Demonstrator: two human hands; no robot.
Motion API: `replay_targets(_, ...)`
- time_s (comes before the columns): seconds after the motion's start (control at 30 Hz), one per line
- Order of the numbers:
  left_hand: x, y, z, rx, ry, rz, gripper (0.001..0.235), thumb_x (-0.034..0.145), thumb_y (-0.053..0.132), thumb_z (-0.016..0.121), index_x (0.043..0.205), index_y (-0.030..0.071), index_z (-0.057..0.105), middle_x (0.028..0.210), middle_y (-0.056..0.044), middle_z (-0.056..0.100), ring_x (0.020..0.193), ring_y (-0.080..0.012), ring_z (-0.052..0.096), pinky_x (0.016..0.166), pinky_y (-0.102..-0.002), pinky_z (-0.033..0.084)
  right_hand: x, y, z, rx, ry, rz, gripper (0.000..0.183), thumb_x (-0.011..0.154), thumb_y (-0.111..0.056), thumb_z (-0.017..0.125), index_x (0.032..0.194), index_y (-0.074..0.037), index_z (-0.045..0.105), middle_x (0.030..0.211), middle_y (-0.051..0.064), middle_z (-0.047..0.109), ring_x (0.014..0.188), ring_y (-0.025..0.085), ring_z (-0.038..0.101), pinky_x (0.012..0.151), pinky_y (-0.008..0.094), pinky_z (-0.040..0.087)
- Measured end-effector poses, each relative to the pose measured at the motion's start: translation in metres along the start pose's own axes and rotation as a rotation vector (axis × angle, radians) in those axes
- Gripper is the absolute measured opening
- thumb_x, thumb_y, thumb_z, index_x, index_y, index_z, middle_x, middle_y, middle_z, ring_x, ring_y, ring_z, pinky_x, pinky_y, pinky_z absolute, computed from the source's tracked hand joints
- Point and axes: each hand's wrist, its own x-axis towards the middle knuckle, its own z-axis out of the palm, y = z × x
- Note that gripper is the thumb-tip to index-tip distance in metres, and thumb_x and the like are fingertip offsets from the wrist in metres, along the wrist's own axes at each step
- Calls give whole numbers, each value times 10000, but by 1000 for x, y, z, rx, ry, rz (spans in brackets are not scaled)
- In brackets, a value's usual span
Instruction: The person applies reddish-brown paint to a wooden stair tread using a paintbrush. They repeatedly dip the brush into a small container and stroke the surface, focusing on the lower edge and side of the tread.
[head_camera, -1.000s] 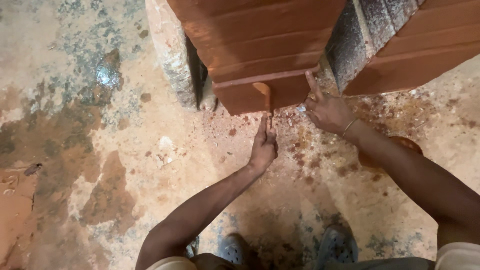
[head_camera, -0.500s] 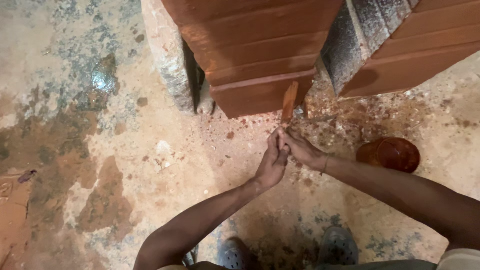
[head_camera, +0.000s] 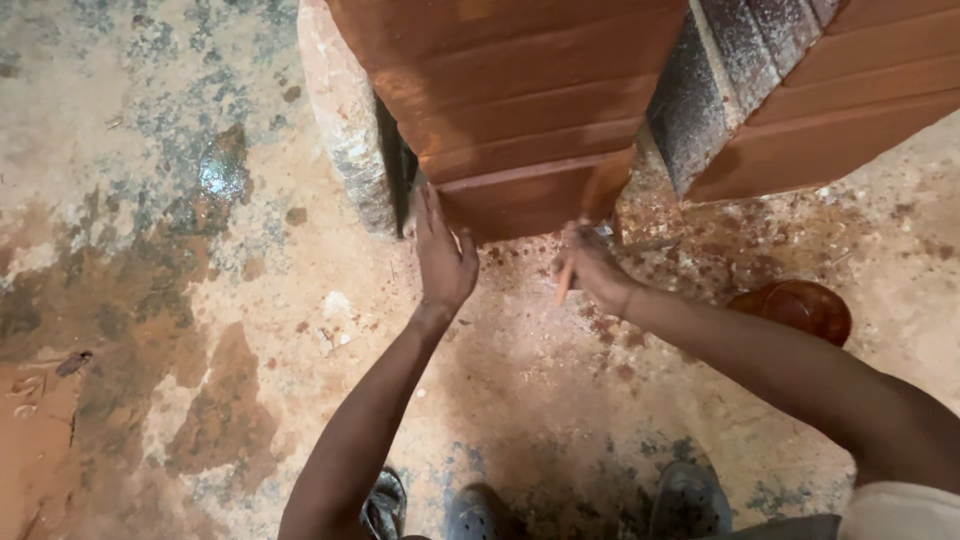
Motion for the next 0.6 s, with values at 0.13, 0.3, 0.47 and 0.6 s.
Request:
replay_targets(0.13,10,-8,-5,88,-80,-3,665,1003,124,490,1579,-76,225,1650,-313,266,1540,-473,284,1298,-515,247,2,6,41,-258,-197,16,315,1106,-385,274,1104,-120,443,772,56,539,622,155,563,565,291,559)
replay_targets(0.3,24,-11,-27,68,-112,16,613,953,12,487,1553,-18,368,1497,-291,518,1315,-433,560,1166,-494,446,-3,11,52,-336,-382,128,358,1090,-447,275,1028,-157,475,698,36,497,560,135,494,498,263,493)
replay_targets(0.47,33,-10,-40,177,-224,-5,535,924,72,608,1425,-19,442,1203,-290,666,1085,-450,657,965,-513,530,-17,10,-8,-65,-248,149,260,1060,-340,431,1099,-247,671,663,-32,403,541,88,359,440,217,311)
replay_targets(0.6,33,-10,-38,390,-212,209,603,892,152,632,1412,-43,398,1329,-363,544,1125,-471,655,955,-487,568,-22,10,-79,30,-129,-148,302,1098,-334,419,852,-159,408,668,-30,370,521,116,315,418,250,308)
